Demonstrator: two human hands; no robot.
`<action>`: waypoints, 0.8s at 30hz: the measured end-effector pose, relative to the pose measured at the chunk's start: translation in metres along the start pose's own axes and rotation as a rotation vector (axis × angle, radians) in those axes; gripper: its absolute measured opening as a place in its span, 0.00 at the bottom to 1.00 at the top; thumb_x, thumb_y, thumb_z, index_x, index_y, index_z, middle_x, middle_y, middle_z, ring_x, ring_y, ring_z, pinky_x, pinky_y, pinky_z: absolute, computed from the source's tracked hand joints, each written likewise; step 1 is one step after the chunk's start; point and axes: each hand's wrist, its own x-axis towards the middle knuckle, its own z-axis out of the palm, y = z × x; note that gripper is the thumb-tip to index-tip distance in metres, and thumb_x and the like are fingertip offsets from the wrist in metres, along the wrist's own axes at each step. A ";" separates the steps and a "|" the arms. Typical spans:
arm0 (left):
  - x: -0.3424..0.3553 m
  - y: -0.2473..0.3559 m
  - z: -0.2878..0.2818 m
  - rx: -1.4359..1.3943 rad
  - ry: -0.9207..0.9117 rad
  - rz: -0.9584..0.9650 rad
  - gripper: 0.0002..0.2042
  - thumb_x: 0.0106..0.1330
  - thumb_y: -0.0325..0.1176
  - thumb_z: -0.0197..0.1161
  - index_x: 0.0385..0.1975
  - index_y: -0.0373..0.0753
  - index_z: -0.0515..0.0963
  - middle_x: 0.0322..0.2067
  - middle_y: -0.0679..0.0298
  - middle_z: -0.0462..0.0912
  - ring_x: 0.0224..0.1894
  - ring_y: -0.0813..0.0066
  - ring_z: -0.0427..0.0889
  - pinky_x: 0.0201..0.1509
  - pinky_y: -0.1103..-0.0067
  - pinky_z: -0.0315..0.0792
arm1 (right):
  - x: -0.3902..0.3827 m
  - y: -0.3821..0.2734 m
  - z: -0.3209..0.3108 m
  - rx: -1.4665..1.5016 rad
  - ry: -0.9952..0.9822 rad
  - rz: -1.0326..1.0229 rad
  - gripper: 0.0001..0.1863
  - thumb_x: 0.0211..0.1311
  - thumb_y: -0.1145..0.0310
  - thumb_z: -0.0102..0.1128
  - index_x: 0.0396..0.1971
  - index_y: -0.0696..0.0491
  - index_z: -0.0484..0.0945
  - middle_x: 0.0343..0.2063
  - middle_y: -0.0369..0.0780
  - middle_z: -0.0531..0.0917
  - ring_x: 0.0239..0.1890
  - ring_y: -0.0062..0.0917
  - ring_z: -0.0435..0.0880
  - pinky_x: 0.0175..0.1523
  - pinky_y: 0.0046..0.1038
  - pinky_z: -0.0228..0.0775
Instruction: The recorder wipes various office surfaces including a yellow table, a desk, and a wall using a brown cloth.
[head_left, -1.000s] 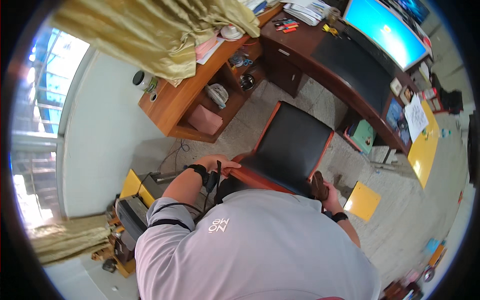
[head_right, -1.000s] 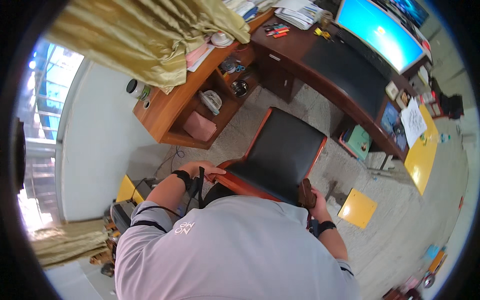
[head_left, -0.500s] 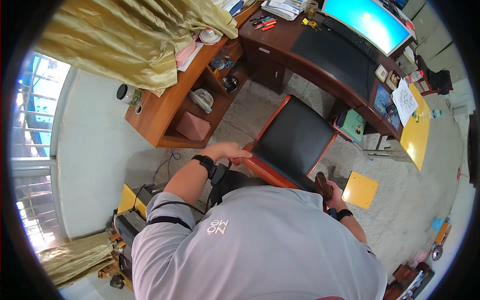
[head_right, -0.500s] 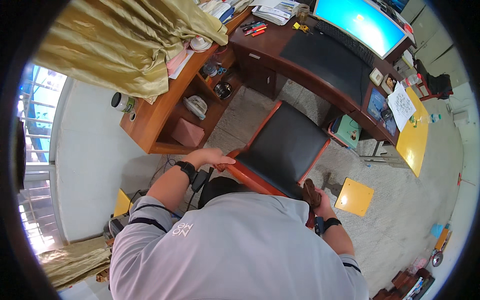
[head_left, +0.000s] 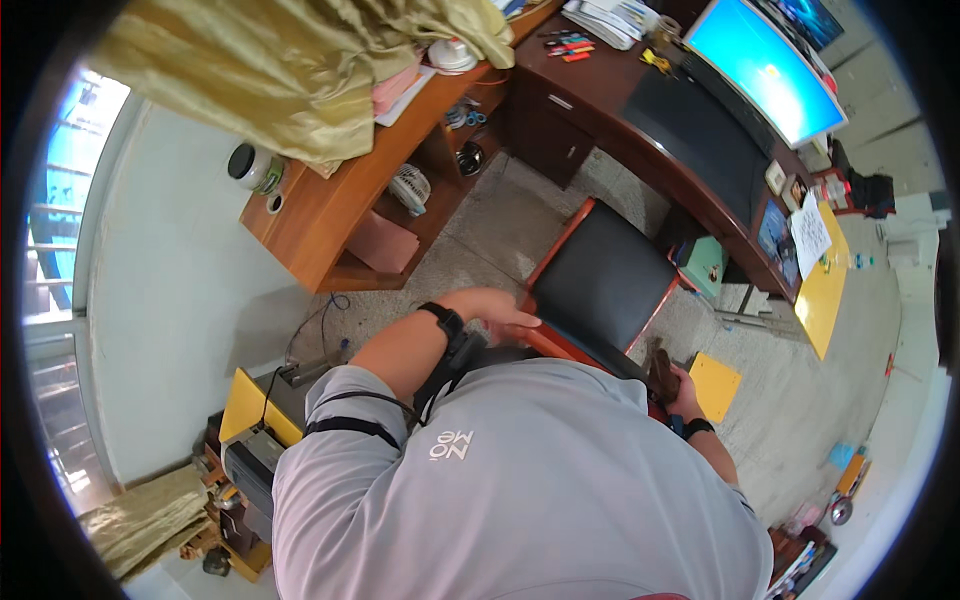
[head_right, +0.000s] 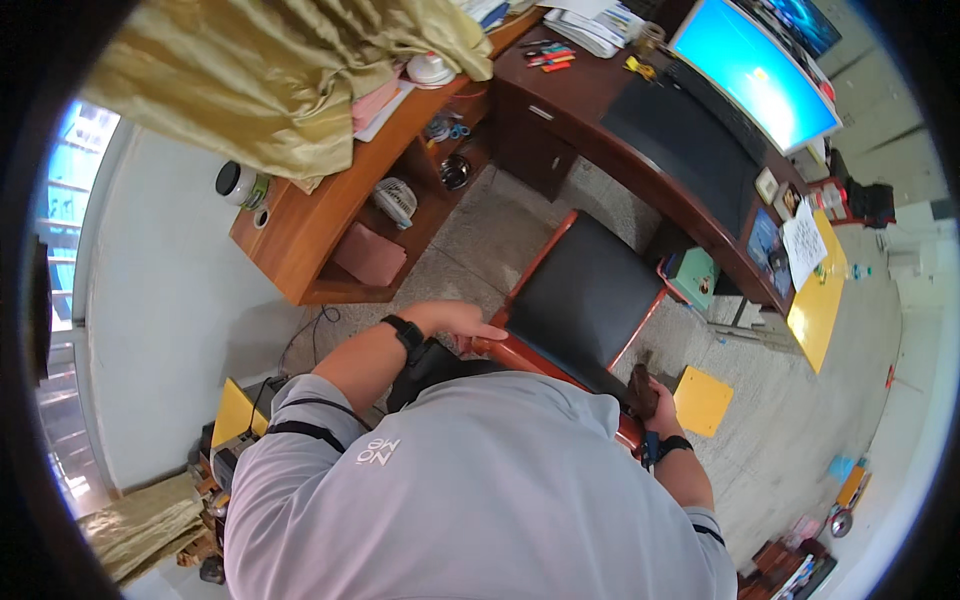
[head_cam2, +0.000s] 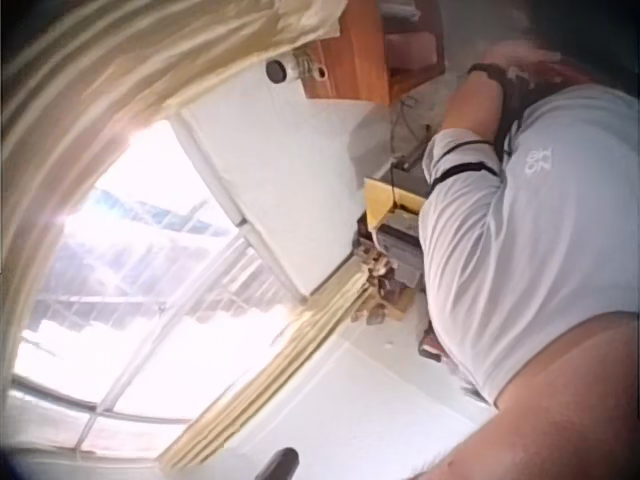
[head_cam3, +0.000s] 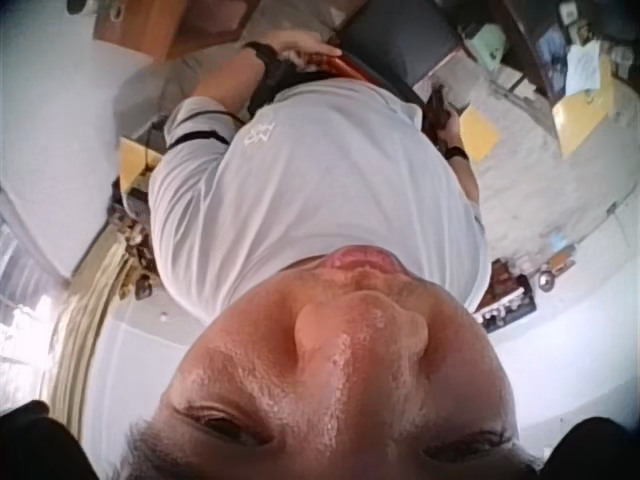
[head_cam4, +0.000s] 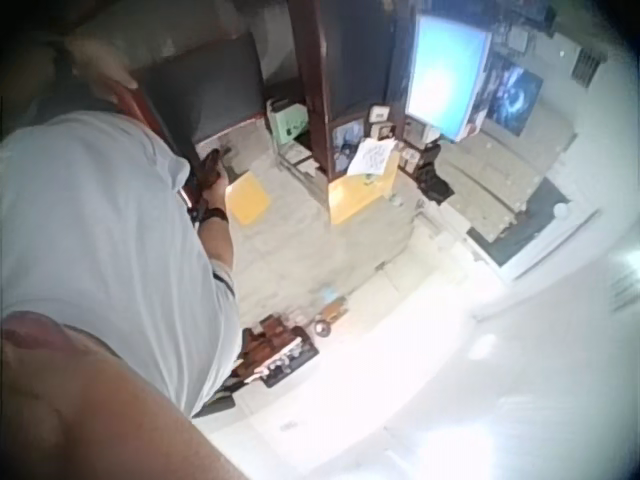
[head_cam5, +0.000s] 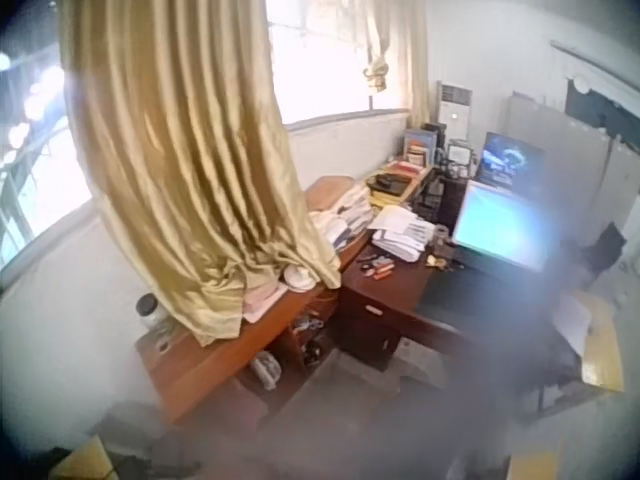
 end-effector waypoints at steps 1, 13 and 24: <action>-0.001 -0.006 -0.010 0.073 -0.011 0.020 0.39 0.65 0.72 0.50 0.32 0.35 0.87 0.25 0.59 0.86 0.36 0.63 0.84 0.45 0.68 0.77 | -0.004 -0.002 0.012 0.009 0.100 -0.007 0.22 0.66 0.61 0.48 0.58 0.48 0.77 0.54 0.40 0.83 0.56 0.37 0.81 0.63 0.44 0.71; -0.176 -0.333 -0.092 -0.618 0.961 0.015 0.23 0.68 0.51 0.56 0.44 0.35 0.84 0.33 0.58 0.89 0.37 0.66 0.88 0.42 0.71 0.78 | -0.033 -0.031 0.348 -0.297 -0.164 -0.169 0.25 0.65 0.61 0.53 0.61 0.51 0.73 0.54 0.39 0.82 0.53 0.35 0.83 0.58 0.35 0.75; -0.280 -0.523 0.035 -1.253 1.621 -0.270 0.17 0.66 0.42 0.59 0.40 0.33 0.83 0.31 0.58 0.88 0.34 0.70 0.86 0.41 0.75 0.76 | -0.022 -0.001 0.605 -0.696 -0.555 -0.158 0.30 0.63 0.66 0.52 0.66 0.55 0.70 0.59 0.41 0.78 0.60 0.33 0.78 0.65 0.36 0.69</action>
